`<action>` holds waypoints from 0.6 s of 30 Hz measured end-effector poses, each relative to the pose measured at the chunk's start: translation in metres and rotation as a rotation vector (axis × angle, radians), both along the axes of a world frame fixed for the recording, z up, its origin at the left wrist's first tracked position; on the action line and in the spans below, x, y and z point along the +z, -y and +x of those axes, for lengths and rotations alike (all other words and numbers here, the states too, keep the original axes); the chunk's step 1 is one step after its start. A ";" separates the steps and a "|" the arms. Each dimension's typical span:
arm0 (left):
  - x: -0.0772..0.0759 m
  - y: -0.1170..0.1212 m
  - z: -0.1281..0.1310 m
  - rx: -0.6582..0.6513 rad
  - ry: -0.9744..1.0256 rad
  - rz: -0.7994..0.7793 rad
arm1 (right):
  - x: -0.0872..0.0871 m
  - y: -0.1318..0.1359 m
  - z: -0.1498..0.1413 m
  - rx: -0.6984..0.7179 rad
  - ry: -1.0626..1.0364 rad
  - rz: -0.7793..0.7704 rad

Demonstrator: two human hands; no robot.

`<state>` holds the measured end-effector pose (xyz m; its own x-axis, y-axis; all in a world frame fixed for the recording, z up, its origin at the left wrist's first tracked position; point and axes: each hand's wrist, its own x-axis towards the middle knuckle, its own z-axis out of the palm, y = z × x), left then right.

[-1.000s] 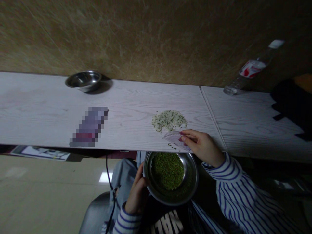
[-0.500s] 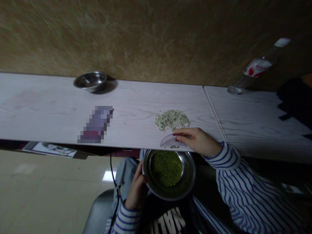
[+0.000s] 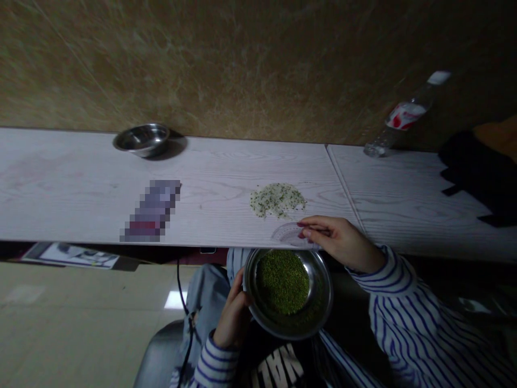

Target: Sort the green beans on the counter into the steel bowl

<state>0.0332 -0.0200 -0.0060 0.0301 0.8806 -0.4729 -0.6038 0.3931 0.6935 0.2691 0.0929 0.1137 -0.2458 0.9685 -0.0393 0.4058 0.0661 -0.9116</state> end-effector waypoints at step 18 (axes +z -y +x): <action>-0.001 0.002 -0.001 0.115 -0.037 -0.071 | -0.004 -0.005 0.050 -0.294 -0.030 0.121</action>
<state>0.0318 -0.0219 -0.0073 -0.0880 0.8415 -0.5330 -0.6218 0.3716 0.6894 0.3188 0.0978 0.1095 0.0462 0.9955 0.0832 0.3965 0.0582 -0.9162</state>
